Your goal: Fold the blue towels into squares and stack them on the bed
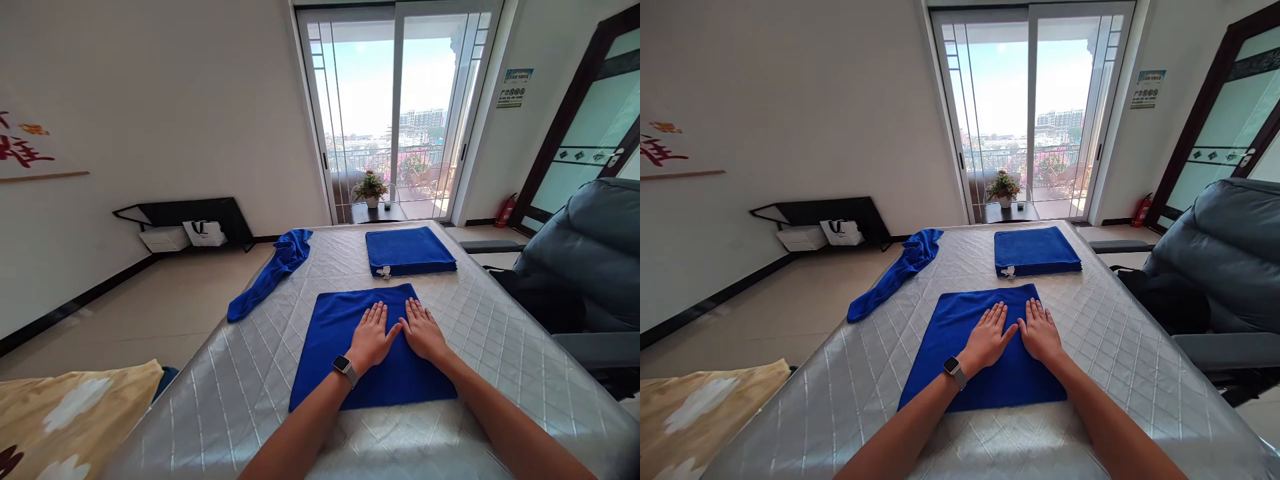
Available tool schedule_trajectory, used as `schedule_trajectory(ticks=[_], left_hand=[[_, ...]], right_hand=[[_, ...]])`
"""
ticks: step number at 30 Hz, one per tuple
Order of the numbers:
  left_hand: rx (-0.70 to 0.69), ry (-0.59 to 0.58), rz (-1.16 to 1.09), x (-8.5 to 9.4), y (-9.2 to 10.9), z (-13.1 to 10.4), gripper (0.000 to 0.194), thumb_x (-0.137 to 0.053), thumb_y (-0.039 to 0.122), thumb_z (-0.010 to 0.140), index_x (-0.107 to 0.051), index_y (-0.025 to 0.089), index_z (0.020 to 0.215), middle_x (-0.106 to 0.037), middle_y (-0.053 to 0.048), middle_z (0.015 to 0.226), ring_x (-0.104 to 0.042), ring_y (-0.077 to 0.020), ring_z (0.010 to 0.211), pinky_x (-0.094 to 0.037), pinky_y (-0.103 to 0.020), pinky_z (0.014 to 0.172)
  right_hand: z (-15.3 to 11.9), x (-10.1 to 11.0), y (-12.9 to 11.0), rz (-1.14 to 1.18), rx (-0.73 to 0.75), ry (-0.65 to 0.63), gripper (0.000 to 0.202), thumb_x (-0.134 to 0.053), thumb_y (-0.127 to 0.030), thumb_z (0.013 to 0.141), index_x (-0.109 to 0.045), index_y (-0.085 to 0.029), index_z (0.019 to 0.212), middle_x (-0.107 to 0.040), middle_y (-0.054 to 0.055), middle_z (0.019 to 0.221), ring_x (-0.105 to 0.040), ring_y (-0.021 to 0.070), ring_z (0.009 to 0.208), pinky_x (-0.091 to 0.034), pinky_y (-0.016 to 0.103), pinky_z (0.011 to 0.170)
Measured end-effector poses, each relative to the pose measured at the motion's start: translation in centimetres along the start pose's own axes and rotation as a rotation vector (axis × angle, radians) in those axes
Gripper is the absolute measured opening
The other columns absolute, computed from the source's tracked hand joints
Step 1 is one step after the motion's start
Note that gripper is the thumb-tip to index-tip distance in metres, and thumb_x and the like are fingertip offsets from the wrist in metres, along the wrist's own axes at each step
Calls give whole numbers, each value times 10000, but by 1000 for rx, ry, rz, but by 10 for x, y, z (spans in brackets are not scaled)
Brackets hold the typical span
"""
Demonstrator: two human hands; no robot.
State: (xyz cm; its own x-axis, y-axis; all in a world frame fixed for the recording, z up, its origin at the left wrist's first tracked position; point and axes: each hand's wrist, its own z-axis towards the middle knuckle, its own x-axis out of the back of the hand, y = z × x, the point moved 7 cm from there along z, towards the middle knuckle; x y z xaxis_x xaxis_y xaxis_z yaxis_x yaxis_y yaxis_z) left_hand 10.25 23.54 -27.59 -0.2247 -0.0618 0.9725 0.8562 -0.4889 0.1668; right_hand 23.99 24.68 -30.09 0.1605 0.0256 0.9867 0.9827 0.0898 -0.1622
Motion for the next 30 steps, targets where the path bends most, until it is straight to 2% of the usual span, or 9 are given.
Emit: schedule_trajectory(ticks=[7,9,12,15,18,24,26,27,30], left_hand=[[287,2,95,26,-119,-67,852,-177,669,1010,-291,48,1582,-288,-180,1654,-231,-271,1548,-221,-452,1267],[348,25,95,29,-142,-85,867,-159,675,1007,-271,38,1586,-276,-188,1658,-233,-273,1548,-235,-453,1260],[389,62,85,26,-158,-98,857,-175,676,1006,-272,54,1588,-275,-194,1657,-258,-279,1539,-263,-457,1248],[386,93,92,22,-160,-98,842,-210,671,1004,-289,66,1585,-303,-205,1644,-285,-291,1529,-278,-474,1238],[380,94,104,21,-160,-97,847,-210,675,1001,-302,63,1579,-325,-210,1633,-305,-301,1520,-297,-480,1228],[396,38,196,38,-156,-87,900,-188,710,982,-387,27,1533,-402,-236,1586,-367,-339,1489,-301,-505,1216],[361,71,225,45,-137,-69,872,-193,685,994,-412,26,1521,-424,-236,1574,-367,-343,1489,-297,-503,1221],[312,83,222,46,-121,-55,842,-194,663,1006,-421,36,1520,-426,-225,1576,-359,-333,1494,-297,-492,1225],[69,54,120,32,-52,-7,749,-191,600,1038,-439,84,1522,-429,-172,1589,-354,-277,1502,-299,-445,1236]], right_hand=[[-1,0,-1,27,-22,-31,710,-162,-480,1050,-155,-62,1624,-101,96,1697,-83,207,1568,-70,411,1265],[-1,0,0,31,-29,-41,716,-153,-486,1048,-144,-63,1625,-89,91,1698,-72,207,1569,-64,422,1265],[5,5,0,13,-43,-72,712,-161,-478,1041,-168,-69,1624,-120,98,1696,-94,229,1568,-55,474,1260],[21,18,-3,-20,-41,-57,689,-181,-432,1038,-219,-57,1614,-180,127,1684,-127,250,1563,-57,496,1253],[41,29,-8,-5,22,6,672,-171,-409,1044,-232,-53,1610,-187,123,1686,-120,230,1564,-72,447,1255],[62,8,-1,50,16,8,682,-162,-440,1052,-217,-57,1614,-170,114,1692,-108,212,1565,-71,397,1255],[63,4,0,64,16,19,683,-160,-447,1054,-212,-64,1617,-165,113,1693,-105,211,1565,-60,399,1255],[63,3,0,70,18,23,682,-160,-449,1055,-213,-67,1617,-166,113,1692,-107,211,1565,-58,400,1256],[61,5,1,69,22,37,678,-180,-440,1055,-217,-60,1615,-180,120,1689,-117,221,1564,-70,411,1257]])
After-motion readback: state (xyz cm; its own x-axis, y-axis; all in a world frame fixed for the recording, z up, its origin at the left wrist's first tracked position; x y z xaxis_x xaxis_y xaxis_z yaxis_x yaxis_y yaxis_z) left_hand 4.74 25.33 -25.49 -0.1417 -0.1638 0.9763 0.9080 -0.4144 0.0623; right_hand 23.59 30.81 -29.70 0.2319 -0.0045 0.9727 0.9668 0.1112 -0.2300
